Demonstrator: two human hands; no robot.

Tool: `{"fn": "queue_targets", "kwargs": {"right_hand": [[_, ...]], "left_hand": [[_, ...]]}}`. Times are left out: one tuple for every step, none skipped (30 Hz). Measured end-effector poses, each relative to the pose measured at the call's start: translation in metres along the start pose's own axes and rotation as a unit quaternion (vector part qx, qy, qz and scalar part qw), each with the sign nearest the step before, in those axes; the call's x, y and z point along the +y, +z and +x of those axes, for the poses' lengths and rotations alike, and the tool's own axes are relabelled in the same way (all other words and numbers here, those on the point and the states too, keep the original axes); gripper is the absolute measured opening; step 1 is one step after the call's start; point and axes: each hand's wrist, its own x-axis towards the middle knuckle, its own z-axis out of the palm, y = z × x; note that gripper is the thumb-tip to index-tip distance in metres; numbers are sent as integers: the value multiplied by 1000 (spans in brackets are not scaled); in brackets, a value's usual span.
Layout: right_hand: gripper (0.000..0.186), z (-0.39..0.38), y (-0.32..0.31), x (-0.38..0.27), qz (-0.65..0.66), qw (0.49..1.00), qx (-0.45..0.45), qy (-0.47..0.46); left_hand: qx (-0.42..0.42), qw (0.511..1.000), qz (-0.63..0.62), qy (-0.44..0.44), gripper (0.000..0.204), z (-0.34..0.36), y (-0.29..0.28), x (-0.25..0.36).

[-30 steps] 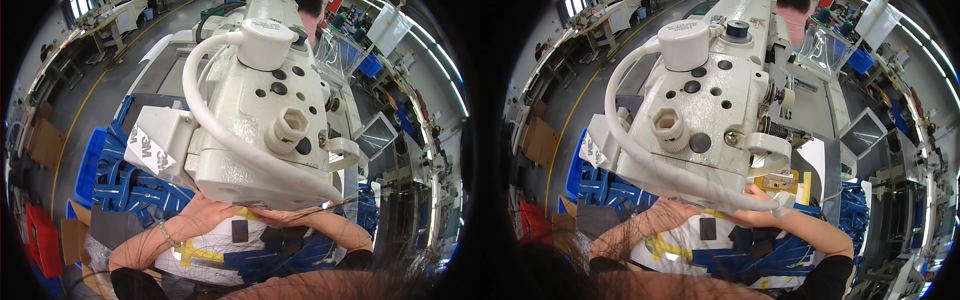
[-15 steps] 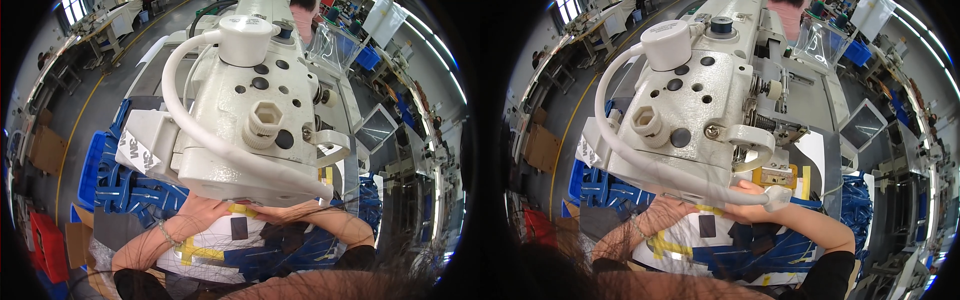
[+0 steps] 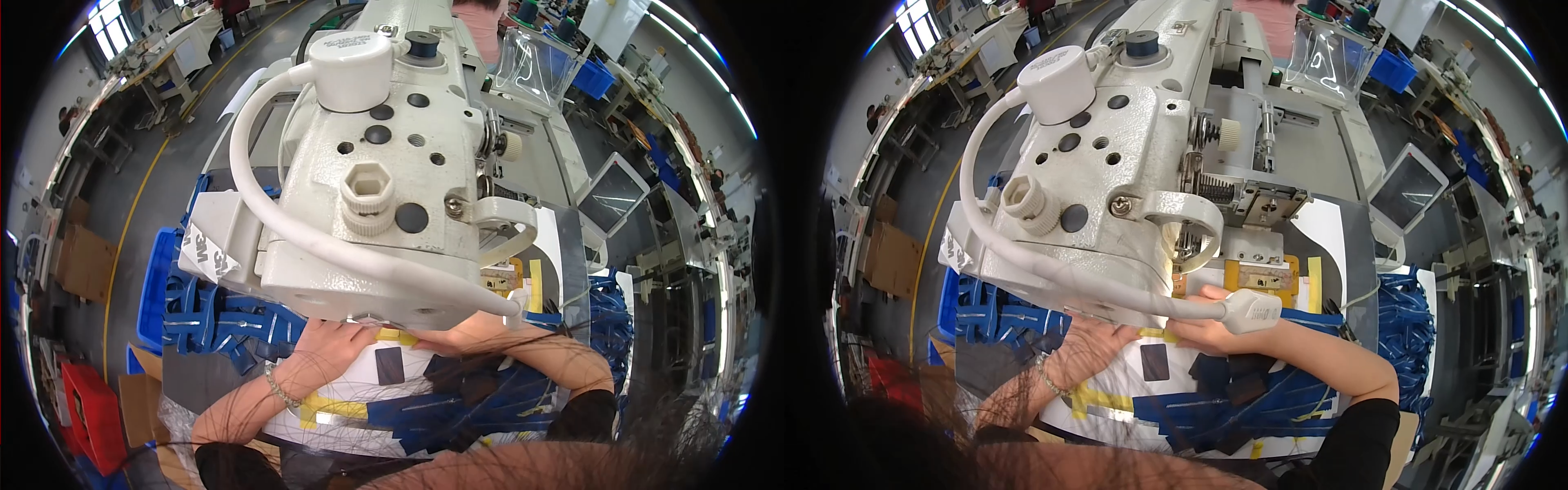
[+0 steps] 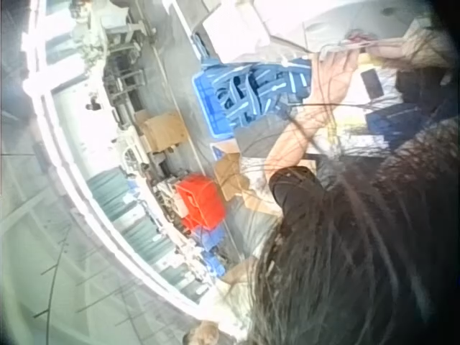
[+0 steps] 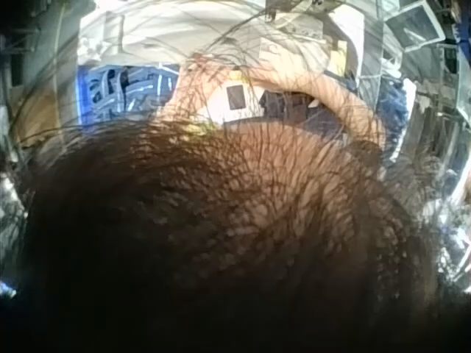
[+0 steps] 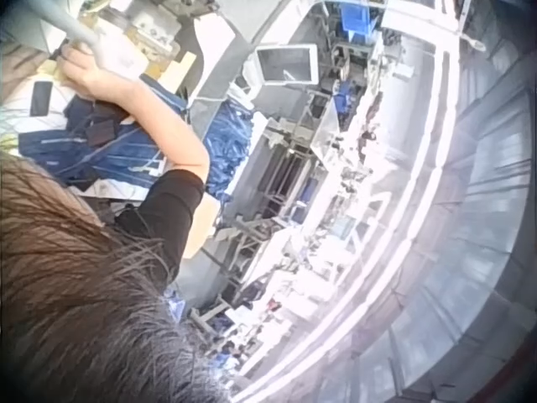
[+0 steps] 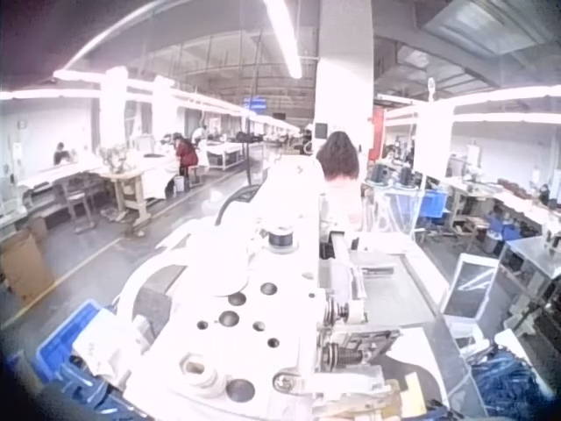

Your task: Operating an industrial sewing machine to assemble blue leather or heavy fabric components.

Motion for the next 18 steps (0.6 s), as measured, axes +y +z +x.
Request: {"fn": "queue_targets", "kwargs": {"right_hand": [[25, -2, 5, -1, -35, 999, 35, -18], [26, -4, 9, -3, -70, 994, 70, -38], [26, -7, 10, -6, -73, 994, 72, -37], [28, -10, 12, -10, -100, 991, 74, -51], [31, -12, 13, -14, -125, 987, 76, -63], [31, -12, 12, -14, -125, 987, 77, -61], [33, -10, 10, -12, -105, 990, 72, -66], [34, -9, 7, -11, -87, 991, 66, -71], [34, -9, 7, -11, -88, 991, 66, -69], [34, -8, 8, -10, -75, 992, 73, -70], [33, -9, 9, -9, -63, 992, 81, -72], [33, -10, 11, -8, -64, 992, 81, -71], [32, -13, 15, -7, -68, 993, 73, -70], [33, -13, 16, -6, -70, 993, 65, -70], [33, -13, 16, -6, -70, 993, 66, -71], [34, -12, 15, -5, -61, 993, 66, -75], [34, -11, 15, -5, -51, 993, 68, -81], [34, -11, 16, -5, -50, 993, 70, -83]], "left_hand": [[0, 1000, 1, 3, 22, 0, -1, 0], [10, 1000, 3, 7, 23, 0, -1, -1], [19, 1000, 4, 11, 23, 0, -2, -1], [20, 1000, 5, 14, 23, 1, -2, 0], [25, 1000, 9, 3, 24, 0, -1, 2], [30, 999, 12, -7, 24, 0, -1, 3], [29, 1000, 13, -5, 24, -1, -1, 3], [36, 999, 27, 1, 25, 0, 0, 3], [43, 998, 41, 7, 26, 1, 0, 3], [44, 998, 41, 10, 26, 2, 0, 3], [52, 998, 38, 9, 27, 3, 0, 3], [61, 997, 35, 8, 28, 4, 0, 3], [62, 997, 35, 9, 28, 4, 1, 2], [59, 998, 34, 7, 29, 2, 3, 2], [56, 998, 33, 5, 29, 2, 3, 2], [56, 998, 34, 5, 29, 2, 3, 2], [55, 998, 31, 3, 30, 3, 1, 2], [53, 998, 29, 1, 31, 4, 0, 2]]}}
